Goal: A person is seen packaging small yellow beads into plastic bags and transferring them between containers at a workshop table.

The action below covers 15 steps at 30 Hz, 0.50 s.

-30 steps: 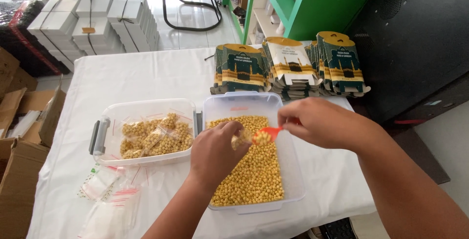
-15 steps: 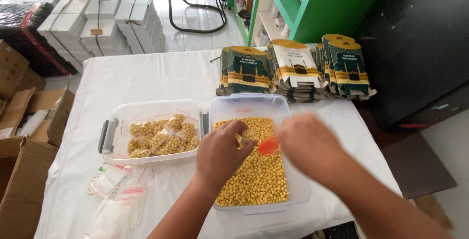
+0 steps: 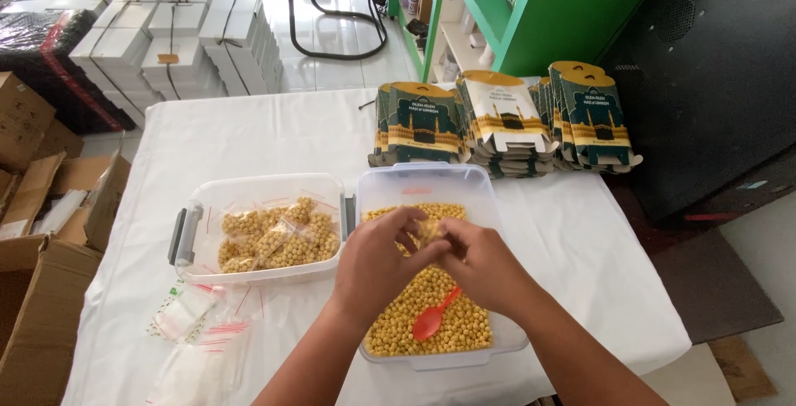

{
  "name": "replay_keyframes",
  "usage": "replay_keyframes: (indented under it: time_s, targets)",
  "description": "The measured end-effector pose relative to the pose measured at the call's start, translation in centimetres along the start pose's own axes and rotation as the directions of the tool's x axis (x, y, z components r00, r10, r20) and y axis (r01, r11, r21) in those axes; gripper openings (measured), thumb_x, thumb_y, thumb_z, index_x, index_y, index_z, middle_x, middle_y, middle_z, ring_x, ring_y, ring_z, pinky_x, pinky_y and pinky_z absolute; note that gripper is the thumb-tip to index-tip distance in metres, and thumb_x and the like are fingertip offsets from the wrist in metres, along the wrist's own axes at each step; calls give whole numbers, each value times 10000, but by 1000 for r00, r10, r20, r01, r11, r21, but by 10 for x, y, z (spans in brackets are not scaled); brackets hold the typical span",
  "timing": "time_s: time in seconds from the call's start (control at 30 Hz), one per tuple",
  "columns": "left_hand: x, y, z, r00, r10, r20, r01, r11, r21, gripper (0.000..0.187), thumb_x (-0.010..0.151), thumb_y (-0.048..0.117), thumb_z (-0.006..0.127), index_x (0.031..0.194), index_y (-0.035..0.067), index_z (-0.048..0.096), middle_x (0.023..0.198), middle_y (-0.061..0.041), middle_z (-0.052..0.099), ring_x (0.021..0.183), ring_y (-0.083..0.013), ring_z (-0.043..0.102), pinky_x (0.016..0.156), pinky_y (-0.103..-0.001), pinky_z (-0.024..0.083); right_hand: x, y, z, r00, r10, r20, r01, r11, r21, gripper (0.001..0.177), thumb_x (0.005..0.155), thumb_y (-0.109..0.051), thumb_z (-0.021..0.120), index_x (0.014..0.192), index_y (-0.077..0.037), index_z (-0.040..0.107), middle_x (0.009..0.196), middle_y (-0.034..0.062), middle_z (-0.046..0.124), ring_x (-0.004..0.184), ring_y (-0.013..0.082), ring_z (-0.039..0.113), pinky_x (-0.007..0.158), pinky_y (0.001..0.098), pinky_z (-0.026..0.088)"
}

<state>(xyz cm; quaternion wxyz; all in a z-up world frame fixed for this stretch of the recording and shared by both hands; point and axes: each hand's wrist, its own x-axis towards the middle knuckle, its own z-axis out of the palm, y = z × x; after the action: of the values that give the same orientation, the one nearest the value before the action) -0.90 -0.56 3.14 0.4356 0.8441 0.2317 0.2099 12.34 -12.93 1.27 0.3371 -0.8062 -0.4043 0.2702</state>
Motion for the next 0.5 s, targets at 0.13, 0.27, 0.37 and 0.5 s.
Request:
replay_keyframes:
  time_s: [0.13, 0.27, 0.37, 0.5]
  targets:
    - [6, -9, 4, 1000, 5, -22, -6, 999, -37, 319, 880, 277, 775, 1115, 63, 749, 922, -123, 778, 803, -255, 777, 708, -376, 604, -9, -32, -10, 1000, -14, -21, 17, 990, 139, 291, 989, -310, 636, 886, -66, 757, 699, 109, 737, 707, 184, 649, 710, 346, 564]
    - [8, -13, 6, 1000, -14, -26, 14, 1000, 9, 259, 882, 280, 759, 1030, 67, 768, 905, -105, 778, 789, -249, 781, 682, -362, 612, -7, -30, -12, 998, -41, -44, 50, 976, 210, 306, 1000, -254, 577, 894, -39, 767, 727, 133, 759, 753, 188, 668, 747, 356, 575]
    - [7, -13, 3, 999, -33, -30, 33, 999, -13, 226, 890, 256, 747, 1014, 68, 772, 899, -104, 778, 790, -249, 782, 681, -347, 619, -5, -23, -12, 997, -43, -63, 56, 971, 233, 333, 998, -251, 561, 936, -30, 802, 774, 151, 797, 796, 210, 712, 796, 373, 594]
    - [5, -4, -1, 999, -26, -24, 25, 999, -33, 172, 884, 193, 735, 988, 62, 776, 898, -125, 777, 796, -276, 782, 655, -358, 621, -7, -25, -10, 989, -76, -125, 104, 966, 238, 239, 950, -262, 665, 916, -57, 783, 763, 139, 783, 791, 234, 741, 797, 400, 601]
